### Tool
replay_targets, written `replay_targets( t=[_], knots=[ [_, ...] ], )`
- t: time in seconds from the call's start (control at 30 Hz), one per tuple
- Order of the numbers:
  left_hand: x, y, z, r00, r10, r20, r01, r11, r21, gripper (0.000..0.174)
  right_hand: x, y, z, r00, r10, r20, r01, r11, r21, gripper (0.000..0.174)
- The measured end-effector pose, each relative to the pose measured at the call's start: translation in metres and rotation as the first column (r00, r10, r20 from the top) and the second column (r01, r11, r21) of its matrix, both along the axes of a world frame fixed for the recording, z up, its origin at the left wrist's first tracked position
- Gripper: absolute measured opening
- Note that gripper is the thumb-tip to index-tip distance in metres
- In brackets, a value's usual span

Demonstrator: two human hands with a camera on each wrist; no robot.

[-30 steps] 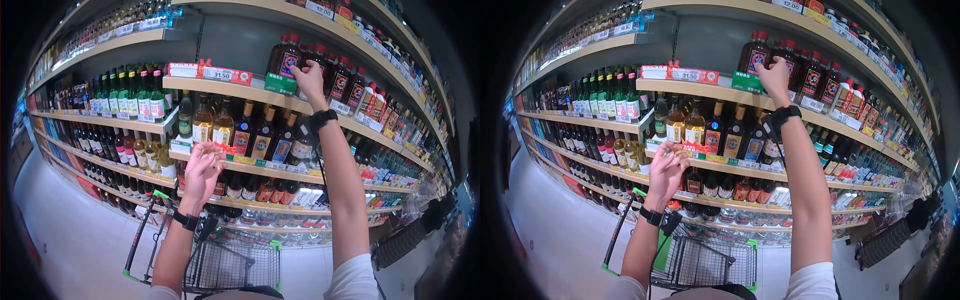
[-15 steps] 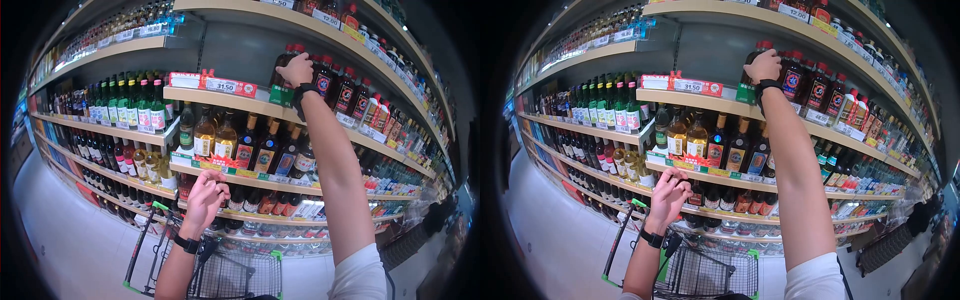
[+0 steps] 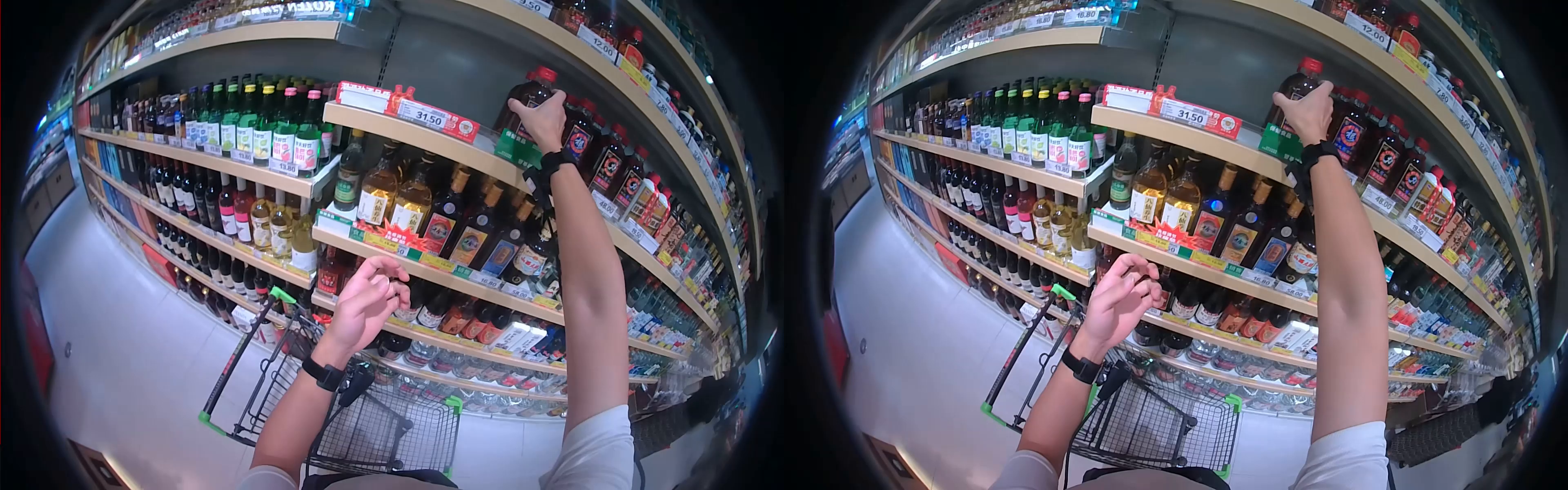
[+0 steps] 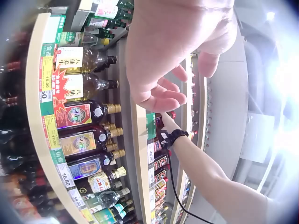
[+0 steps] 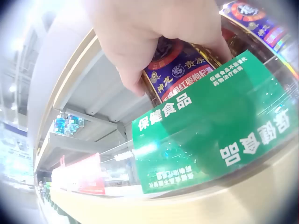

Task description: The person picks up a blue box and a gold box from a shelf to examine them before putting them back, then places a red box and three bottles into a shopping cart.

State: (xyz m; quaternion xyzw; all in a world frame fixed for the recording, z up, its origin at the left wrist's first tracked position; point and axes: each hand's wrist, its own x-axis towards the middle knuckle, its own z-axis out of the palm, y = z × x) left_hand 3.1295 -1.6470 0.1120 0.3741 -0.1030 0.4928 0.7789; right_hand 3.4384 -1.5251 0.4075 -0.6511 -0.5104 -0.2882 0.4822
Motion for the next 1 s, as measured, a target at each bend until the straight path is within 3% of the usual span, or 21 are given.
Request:
replay_targets(
  t=[0.33, 0.43, 0.5, 0.57, 0.63, 0.67, 0.7, 0.77, 0.87, 1.0],
  knots=[
    [-0.007, -0.011, -0.004, 0.998, 0.01, -0.065, -0.009, 1.0, 0.021, 0.039, 0.006, -0.023, 0.003, 0.961, 0.163, 0.223, -0.238, 0.897, 0.372, 0.087],
    [0.003, -0.016, -0.004, 0.997, 0.062, -0.048, -0.063, 0.998, -0.023, 0.041, 0.003, -0.043, 0.012, 0.95, 0.211, 0.23, -0.288, 0.878, 0.384, 0.086],
    [0.009, -0.018, -0.004, 0.995, 0.08, -0.058, -0.082, 0.996, -0.032, 0.041, -0.004, -0.063, 0.016, 0.905, 0.341, 0.253, -0.416, 0.833, 0.366, 0.087],
    [0.019, -0.018, -0.006, 0.992, 0.089, -0.088, -0.094, 0.994, -0.048, 0.037, -0.003, -0.079, 0.022, 0.888, 0.363, 0.282, -0.449, 0.815, 0.365, 0.088],
    [0.029, -0.018, -0.01, 0.991, 0.092, -0.1, -0.099, 0.993, -0.066, 0.033, -0.007, -0.094, 0.022, 0.852, 0.333, 0.404, -0.505, 0.727, 0.465, 0.082],
    [0.032, -0.019, -0.01, 0.99, 0.091, -0.107, -0.099, 0.993, -0.067, 0.029, -0.008, -0.105, 0.018, 0.809, 0.498, 0.312, -0.587, 0.696, 0.413, 0.079],
    [0.035, -0.021, -0.009, 0.99, 0.086, -0.112, -0.093, 0.994, -0.063, 0.029, -0.016, -0.12, 0.012, 0.864, 0.357, 0.354, -0.494, 0.737, 0.461, 0.078],
    [0.038, -0.028, -0.005, 0.986, 0.071, -0.151, -0.079, 0.996, -0.05, 0.028, -0.012, -0.143, 0.007, 0.849, 0.405, 0.339, -0.51, 0.793, 0.332, 0.079],
    [0.045, -0.035, -0.004, 0.987, 0.048, -0.154, -0.053, 0.998, -0.027, 0.031, -0.009, -0.164, -0.016, 0.895, 0.31, 0.32, -0.421, 0.824, 0.378, 0.08],
    [0.057, -0.046, 0.005, 0.982, 0.034, -0.188, -0.029, 0.999, 0.028, 0.036, -0.012, -0.186, -0.051, 0.912, 0.364, 0.19, -0.41, 0.831, 0.377, 0.085]
  ],
)
